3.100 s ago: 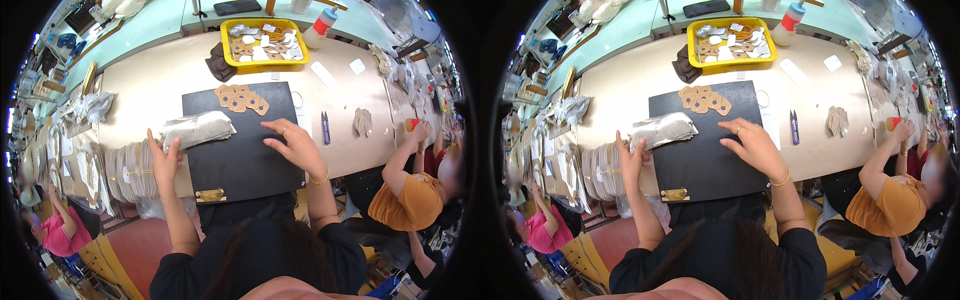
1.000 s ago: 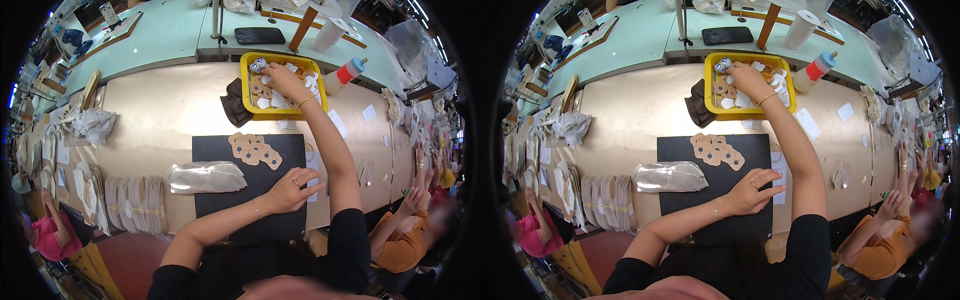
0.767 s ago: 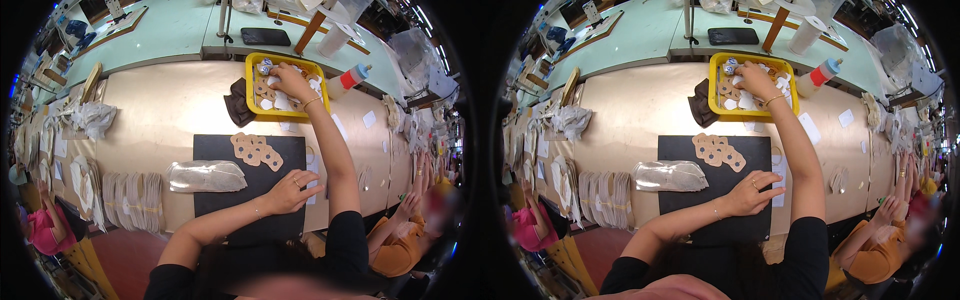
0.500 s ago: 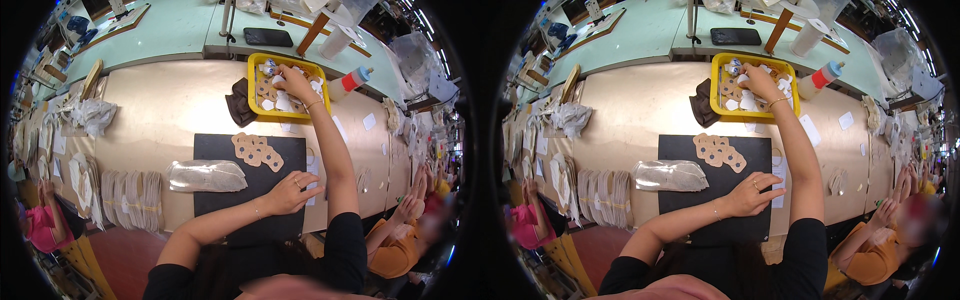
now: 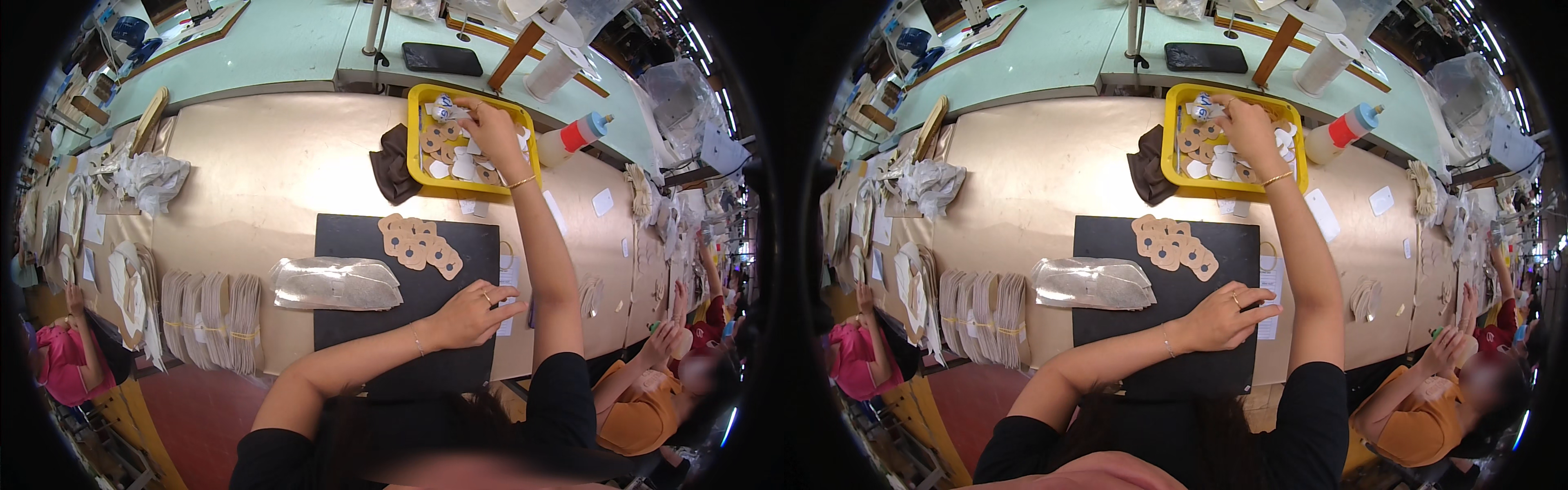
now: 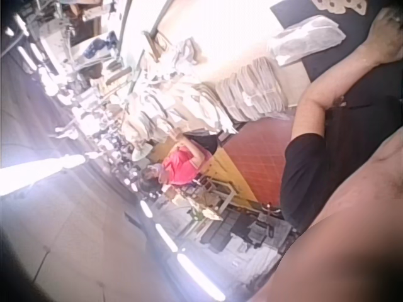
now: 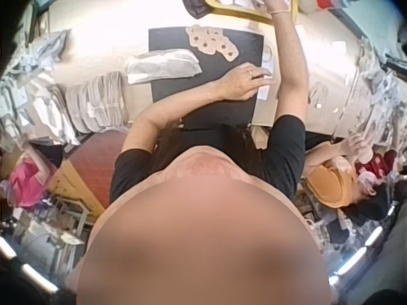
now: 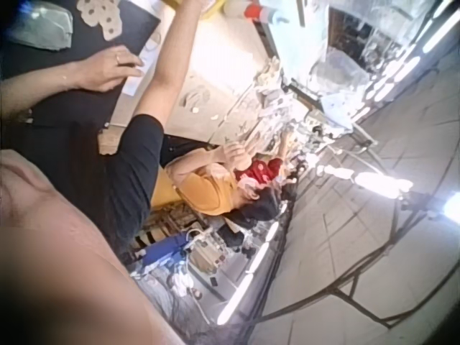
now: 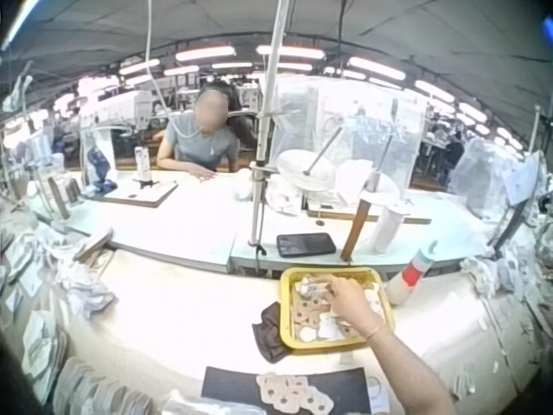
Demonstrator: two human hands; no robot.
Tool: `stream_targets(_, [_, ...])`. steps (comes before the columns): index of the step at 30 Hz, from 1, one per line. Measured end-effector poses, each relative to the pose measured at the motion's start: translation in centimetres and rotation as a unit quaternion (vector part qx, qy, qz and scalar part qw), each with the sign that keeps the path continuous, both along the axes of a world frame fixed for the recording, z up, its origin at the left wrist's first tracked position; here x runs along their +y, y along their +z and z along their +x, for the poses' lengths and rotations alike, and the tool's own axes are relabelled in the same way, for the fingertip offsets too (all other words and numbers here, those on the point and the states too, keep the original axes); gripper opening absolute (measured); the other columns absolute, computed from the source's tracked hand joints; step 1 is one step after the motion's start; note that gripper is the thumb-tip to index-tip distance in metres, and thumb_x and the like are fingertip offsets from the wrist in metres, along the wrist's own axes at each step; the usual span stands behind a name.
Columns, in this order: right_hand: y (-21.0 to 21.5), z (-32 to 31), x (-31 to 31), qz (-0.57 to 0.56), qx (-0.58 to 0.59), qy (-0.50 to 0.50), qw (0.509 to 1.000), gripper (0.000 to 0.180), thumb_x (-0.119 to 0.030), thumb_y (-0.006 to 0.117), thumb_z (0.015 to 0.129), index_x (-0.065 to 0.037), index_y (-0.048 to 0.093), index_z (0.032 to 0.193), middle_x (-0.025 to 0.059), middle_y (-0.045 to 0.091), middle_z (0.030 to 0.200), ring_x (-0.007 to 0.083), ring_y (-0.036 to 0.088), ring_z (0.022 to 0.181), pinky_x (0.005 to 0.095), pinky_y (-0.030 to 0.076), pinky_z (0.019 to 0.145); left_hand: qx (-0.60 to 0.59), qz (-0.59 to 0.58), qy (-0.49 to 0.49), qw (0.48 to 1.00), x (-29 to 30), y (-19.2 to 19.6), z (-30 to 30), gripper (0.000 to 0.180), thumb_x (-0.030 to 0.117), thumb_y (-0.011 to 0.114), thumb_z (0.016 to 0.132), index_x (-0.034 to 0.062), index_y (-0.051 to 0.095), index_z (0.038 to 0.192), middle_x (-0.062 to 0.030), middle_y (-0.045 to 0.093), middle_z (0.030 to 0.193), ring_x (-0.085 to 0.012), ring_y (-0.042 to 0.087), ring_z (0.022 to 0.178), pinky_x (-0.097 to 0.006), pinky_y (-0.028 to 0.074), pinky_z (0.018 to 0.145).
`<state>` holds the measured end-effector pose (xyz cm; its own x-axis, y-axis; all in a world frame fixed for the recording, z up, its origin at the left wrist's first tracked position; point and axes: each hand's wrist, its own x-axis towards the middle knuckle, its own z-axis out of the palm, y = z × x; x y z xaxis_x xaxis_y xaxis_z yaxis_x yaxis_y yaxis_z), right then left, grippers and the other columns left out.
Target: The person applies glue from a squeeze bottle to small brown cardboard cutouts with circular holes. They handle the cutouts one at a time, apply glue to the edges, and place them on a black mat. The person also handles a clear plastic bag and a yellow tray containing additional cutouts.
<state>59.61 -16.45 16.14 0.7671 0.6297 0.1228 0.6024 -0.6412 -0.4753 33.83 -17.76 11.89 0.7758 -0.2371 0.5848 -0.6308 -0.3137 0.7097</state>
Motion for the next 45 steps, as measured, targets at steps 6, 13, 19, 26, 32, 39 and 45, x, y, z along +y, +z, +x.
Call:
stream_targets(6, [-0.7, -1.7, -0.4, 0.038, 0.070, 0.073, 0.994, 0.022, -0.014, 0.065, 0.082, -0.004, 0.066, 0.102, 0.0130, 0.067, 0.098, 0.0230, 0.063, 0.088, 0.0322, 0.049, 0.077, -0.006, -0.003, 0.006, 1.000, 0.1, 0.0, 0.1, 0.050, 0.000, 0.064, 0.069, 0.0090, 0.054, 0.117, -0.0097, 0.054, 0.112, -0.0253, 0.056, 0.083, -0.035, 0.045, 0.079])
stream_targets(13, [-0.9, 0.9, -2.3, -0.103, 0.021, 0.089, 0.990, 0.020, -0.010, 0.070, 0.075, -0.003, 0.068, 0.094, 0.0139, 0.065, 0.096, 0.0258, 0.061, 0.088, 0.0343, 0.048, 0.079, -0.002, 0.011, -0.005, 1.000, 0.1, 0.0, 0.1, 0.048, 0.001, 0.063, 0.069, 0.0075, 0.056, 0.116, -0.0088, 0.057, 0.106, -0.0250, 0.057, 0.085, -0.035, 0.045, 0.079])
stream_targets(19, [-0.2, 0.7, -2.6, -0.157, 0.079, 0.116, 0.978, 0.023, -0.014, 0.074, 0.070, -0.002, 0.068, 0.088, 0.0141, 0.065, 0.085, 0.0279, 0.062, 0.084, 0.0352, 0.049, 0.076, 0.000, 0.007, -0.008, 1.000, 0.1, -0.1, 0.1, 0.044, 0.001, 0.063, 0.069, 0.0066, 0.058, 0.113, -0.0078, 0.059, 0.099, -0.0239, 0.057, 0.083, -0.034, 0.045, 0.078])
stream_targets(26, [-0.6, -0.9, -2.6, -0.202, 0.095, 0.078, 0.972, 0.025, -0.018, 0.076, 0.066, -0.002, 0.061, 0.077, 0.0145, 0.064, 0.077, 0.0284, 0.062, 0.077, 0.0355, 0.048, 0.069, 0.005, 0.015, -0.015, 1.000, 0.1, -0.2, 0.1, 0.041, 0.002, 0.063, 0.069, 0.0066, 0.059, 0.110, -0.0065, 0.060, 0.095, -0.0236, 0.057, 0.080, -0.033, 0.045, 0.076])
stream_targets(32, [-0.1, -0.1, -2.8, -0.184, 0.159, 0.065, 0.968, 0.024, -0.016, 0.076, 0.068, -0.002, 0.059, 0.078, 0.0112, 0.063, 0.075, 0.0221, 0.062, 0.069, 0.0323, 0.048, 0.062, 0.007, 0.012, -0.012, 1.000, 0.2, -0.1, 0.2, 0.039, 0.001, 0.061, 0.070, 0.0067, 0.060, 0.108, -0.0063, 0.060, 0.093, -0.0231, 0.057, 0.080, -0.033, 0.045, 0.077])
stream_targets(39, [-0.8, 1.9, -4.1, -0.069, 0.232, 0.089, 0.966, 0.022, -0.012, 0.075, 0.071, 0.000, 0.063, 0.086, 0.0037, 0.061, 0.072, 0.0105, 0.056, 0.065, 0.0259, 0.046, 0.058, 0.007, 0.021, -0.015, 1.000, 0.3, -0.3, 0.2, 0.036, 0.006, 0.062, 0.073, 0.0067, 0.059, 0.109, -0.0061, 0.056, 0.090, -0.0223, 0.056, 0.082, -0.033, 0.043, 0.081])
stream_targets(45, [-0.1, 1.6, -4.3, -0.157, 0.254, 0.115, 0.947, 0.036, -0.013, 0.077, 0.069, 0.000, 0.064, 0.099, 0.0030, 0.059, 0.071, 0.0111, 0.055, 0.066, 0.0250, 0.046, 0.061, 0.011, 0.025, -0.015, 1.000, 0.3, -0.5, 0.3, 0.034, 0.006, 0.062, 0.074, 0.0067, 0.059, 0.107, -0.0060, 0.056, 0.090, -0.0214, 0.056, 0.082, -0.033, 0.042, 0.079])
